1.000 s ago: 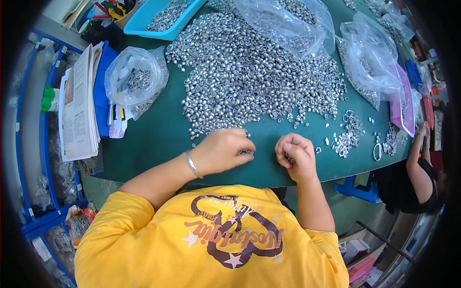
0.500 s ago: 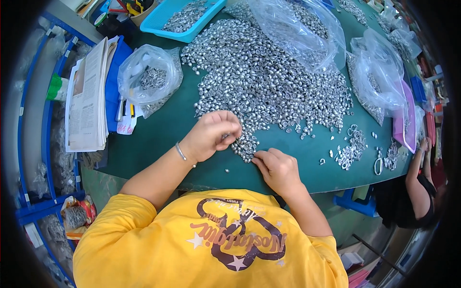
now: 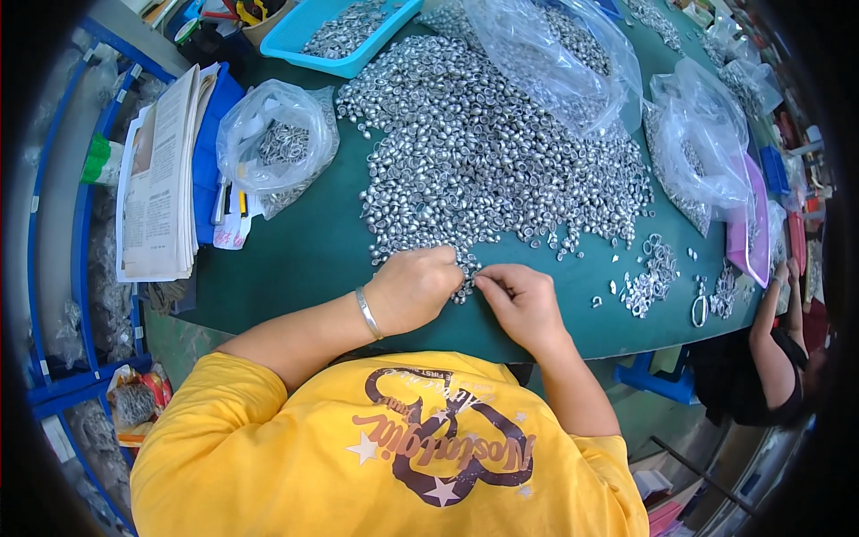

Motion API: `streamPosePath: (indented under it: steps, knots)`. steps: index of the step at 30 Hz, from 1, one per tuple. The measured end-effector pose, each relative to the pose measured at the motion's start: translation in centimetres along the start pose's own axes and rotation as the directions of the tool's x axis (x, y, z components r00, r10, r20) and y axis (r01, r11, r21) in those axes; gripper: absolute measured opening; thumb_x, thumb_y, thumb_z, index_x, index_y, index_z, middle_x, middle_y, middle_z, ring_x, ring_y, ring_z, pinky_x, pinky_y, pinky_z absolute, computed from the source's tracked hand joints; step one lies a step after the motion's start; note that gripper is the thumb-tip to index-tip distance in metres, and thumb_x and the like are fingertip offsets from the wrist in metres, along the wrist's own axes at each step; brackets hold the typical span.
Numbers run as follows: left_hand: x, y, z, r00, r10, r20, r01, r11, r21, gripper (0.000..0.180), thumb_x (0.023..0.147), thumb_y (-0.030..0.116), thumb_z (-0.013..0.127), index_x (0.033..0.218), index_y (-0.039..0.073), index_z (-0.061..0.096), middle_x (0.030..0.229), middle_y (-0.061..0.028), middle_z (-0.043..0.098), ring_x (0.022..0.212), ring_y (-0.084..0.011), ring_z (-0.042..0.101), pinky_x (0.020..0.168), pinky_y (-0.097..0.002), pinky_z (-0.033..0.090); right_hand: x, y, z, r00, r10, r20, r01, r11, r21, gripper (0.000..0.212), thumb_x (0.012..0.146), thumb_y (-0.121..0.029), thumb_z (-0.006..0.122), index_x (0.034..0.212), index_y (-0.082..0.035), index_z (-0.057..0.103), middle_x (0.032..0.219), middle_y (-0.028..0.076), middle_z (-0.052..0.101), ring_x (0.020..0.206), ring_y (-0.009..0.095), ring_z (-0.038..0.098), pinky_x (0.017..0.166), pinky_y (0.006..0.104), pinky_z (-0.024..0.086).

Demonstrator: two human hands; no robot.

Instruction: The person picks through a pile of small metal ring-shaped and teardrop-shaped components on a green table by hand, handling the items one at a time and sorting them into smaller groups on the table surface.

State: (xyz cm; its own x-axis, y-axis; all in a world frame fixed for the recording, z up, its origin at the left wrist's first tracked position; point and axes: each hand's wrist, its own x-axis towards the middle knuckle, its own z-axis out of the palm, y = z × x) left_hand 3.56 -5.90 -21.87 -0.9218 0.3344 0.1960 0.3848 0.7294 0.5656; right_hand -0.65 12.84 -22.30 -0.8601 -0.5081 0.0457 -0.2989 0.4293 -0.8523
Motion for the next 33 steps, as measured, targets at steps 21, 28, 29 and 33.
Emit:
streamPosePath:
  steps: [21, 28, 29, 33]
  knots:
    - [-0.1, -2.3, -2.1, 0.87, -0.236, 0.433, 0.344, -0.338, -0.876, 0.009, 0.087, 0.008, 0.054, 0.091, 0.002, 0.058, 0.079, -0.0063, 0.054, 0.069, -0.0093, 0.052, 0.052, -0.0182, 0.04, 1.6, 0.1, -0.7, 0.997, 0.072, -0.011, -0.069, 0.983, 0.169, 0.009, 0.081, -0.01, 0.063, 0.086, -0.003, 0.067, 0.069, 0.006, 0.063, 0.059, 0.014, 0.059, 0.054, 0.0275, 0.046]
    - [0.2, -2.4, -2.2, 0.856, -0.327, 0.401, 0.28, -0.358, -0.891, 0.006, 0.085, 0.006, 0.055, 0.088, 0.002, 0.058, 0.084, -0.0083, 0.058, 0.072, -0.0126, 0.057, 0.055, -0.0192, 0.046, 1.8, 0.0, -0.6, 0.994, 0.106, -0.004, -0.103, 0.975, 0.198, 0.008, 0.08, -0.009, 0.063, 0.082, -0.001, 0.065, 0.069, 0.006, 0.062, 0.053, 0.013, 0.055, 0.051, 0.0265, 0.045]
    - [0.2, -2.6, -2.1, 0.867, -0.314, 0.386, 0.266, -0.364, -0.893, 0.005, 0.084, 0.006, 0.055, 0.087, 0.003, 0.057, 0.085, -0.0083, 0.058, 0.072, -0.0124, 0.057, 0.055, -0.0191, 0.046, 1.7, 0.4, -1.2, 0.975, 0.215, 0.055, -0.218, 0.881, 0.421, 0.009, 0.081, -0.007, 0.062, 0.083, 0.001, 0.065, 0.069, 0.001, 0.06, 0.052, 0.007, 0.049, 0.049, 0.0212, 0.041]
    - [0.9, -2.9, -2.0, 0.878, -0.297, 0.375, 0.245, -0.394, -0.886, 0.005, 0.082, 0.005, 0.057, 0.086, 0.003, 0.056, 0.079, -0.0062, 0.056, 0.065, -0.0093, 0.054, 0.05, -0.018, 0.042, 2.2, 0.6, -2.7, 0.943, 0.242, 0.231, -0.334, 0.703, 0.628, 0.013, 0.082, -0.009, 0.06, 0.088, 0.002, 0.064, 0.068, 0.003, 0.061, 0.055, 0.01, 0.053, 0.051, 0.0244, 0.043]
